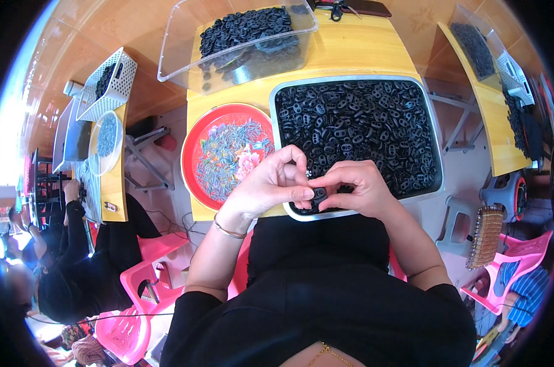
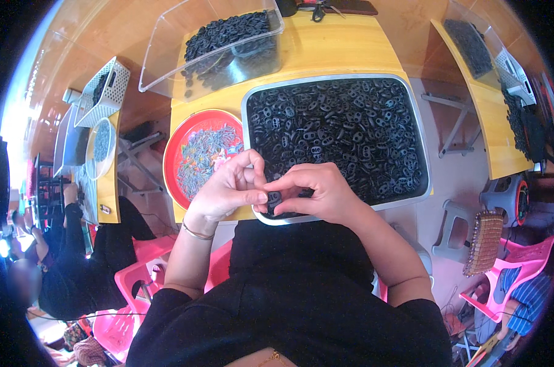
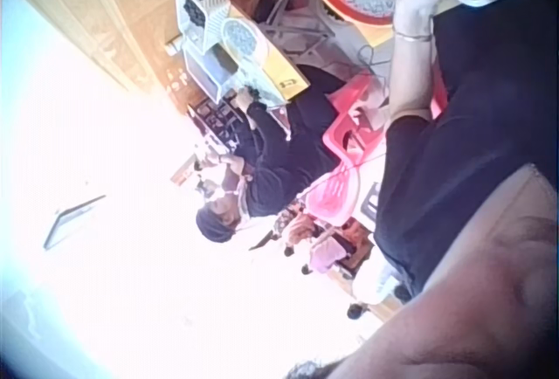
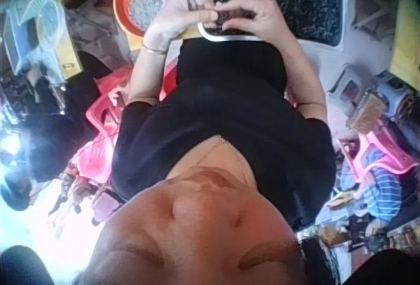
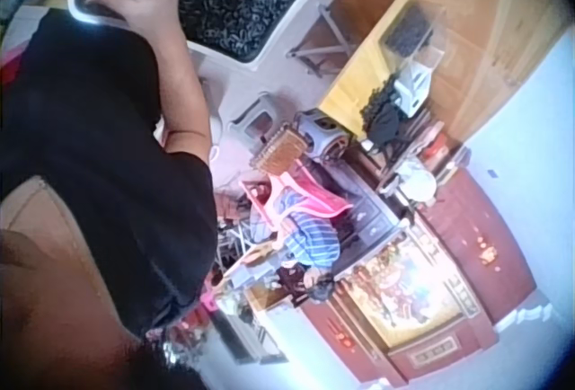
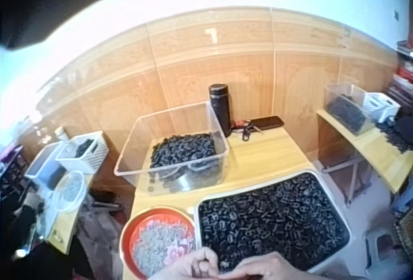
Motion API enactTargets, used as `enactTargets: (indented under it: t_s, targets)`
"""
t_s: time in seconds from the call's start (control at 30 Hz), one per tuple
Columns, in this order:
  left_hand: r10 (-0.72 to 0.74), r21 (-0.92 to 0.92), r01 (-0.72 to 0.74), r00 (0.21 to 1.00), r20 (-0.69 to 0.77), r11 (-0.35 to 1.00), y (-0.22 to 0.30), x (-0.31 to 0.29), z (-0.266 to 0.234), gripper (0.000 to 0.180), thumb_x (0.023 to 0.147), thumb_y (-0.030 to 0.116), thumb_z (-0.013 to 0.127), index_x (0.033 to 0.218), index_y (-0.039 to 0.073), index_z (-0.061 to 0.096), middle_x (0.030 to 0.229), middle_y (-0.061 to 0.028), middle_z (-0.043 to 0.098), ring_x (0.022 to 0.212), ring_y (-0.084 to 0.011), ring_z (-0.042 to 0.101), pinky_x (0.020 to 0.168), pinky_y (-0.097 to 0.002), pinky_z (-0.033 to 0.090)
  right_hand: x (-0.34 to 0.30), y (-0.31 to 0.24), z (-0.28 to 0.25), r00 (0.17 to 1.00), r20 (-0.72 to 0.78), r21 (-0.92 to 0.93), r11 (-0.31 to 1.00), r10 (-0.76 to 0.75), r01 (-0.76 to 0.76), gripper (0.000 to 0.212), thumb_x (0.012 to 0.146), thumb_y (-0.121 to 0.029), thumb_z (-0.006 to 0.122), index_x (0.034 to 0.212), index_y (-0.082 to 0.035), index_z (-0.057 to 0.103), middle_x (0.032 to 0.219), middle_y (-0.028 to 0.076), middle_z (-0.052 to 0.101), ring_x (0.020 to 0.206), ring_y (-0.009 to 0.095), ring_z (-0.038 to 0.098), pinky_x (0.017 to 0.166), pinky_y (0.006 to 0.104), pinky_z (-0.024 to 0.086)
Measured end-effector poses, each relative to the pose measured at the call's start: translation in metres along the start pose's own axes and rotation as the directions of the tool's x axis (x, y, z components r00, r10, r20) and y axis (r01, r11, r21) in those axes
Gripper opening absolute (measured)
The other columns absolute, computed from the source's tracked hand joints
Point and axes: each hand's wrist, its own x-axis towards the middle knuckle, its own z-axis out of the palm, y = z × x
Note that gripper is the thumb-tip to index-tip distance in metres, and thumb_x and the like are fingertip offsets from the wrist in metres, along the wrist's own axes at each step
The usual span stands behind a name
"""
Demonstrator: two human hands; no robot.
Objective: The person sits at a yellow table and repeatedly picks small black plastic components from a large tray and colorful pins from a red plate. They insert the pins into the plastic components by hand and place the assembled units into a clear plastic container.
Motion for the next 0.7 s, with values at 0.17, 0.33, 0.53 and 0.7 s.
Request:
enactTargets:
  t_s: [0.17,0.33,0.53,0.7]
  targets:
    - [0.023,0.018,-0.023,1.000,-0.021,1.000,0.000,0.001,0.000,0.027,0.078,-0.001,0.065,0.092,0.006,0.043,0.075,-0.0053,0.062,0.069,-0.0121,0.063,0.061,-0.0221,0.052,-0.002,0.002,0.001,1.000,-0.027,0.037,0.999,-0.002,0.003,0.041,0.066,-0.009,0.076,0.105,-0.007,0.064,0.074,0.004,0.063,0.066,0.010,0.061,0.059,0.0225,0.048]
    - [0.260,0.306,-0.211,0.957,-0.129,0.928,0.050,0.020,-0.007,0.018,0.079,-0.001,0.063,0.088,0.006,0.048,0.076,-0.0038,0.062,0.070,-0.0121,0.062,0.063,-0.0246,0.052,-0.007,0.003,0.001,0.967,-0.226,0.287,0.957,0.117,-0.049,0.042,0.073,0.000,0.069,0.113,-0.001,0.056,0.079,0.007,0.062,0.070,0.010,0.060,0.065,0.0226,0.050]
    - [0.825,0.878,-0.301,0.540,-0.165,0.372,0.145,0.060,-0.061,0.013,0.079,0.006,0.064,0.091,0.000,0.060,0.071,-0.0055,0.063,0.070,-0.0110,0.062,0.065,-0.0227,0.050,-0.012,-0.003,0.002,0.949,-0.278,0.242,0.967,0.149,-0.081,0.025,0.081,0.003,0.056,0.105,0.002,0.059,0.082,0.008,0.062,0.072,0.011,0.060,0.066,0.0228,0.050]
    - [0.859,0.981,-0.151,0.511,-0.027,0.121,0.123,0.026,-0.047,0.012,0.080,0.005,0.061,0.089,-0.001,0.062,0.079,-0.0091,0.064,0.071,-0.0143,0.062,0.065,-0.0251,0.049,-0.025,0.002,-0.001,0.936,-0.310,0.203,0.974,0.163,-0.102,0.019,0.081,0.004,0.056,0.099,0.002,0.062,0.082,0.007,0.060,0.071,0.010,0.060,0.065,0.0215,0.050]
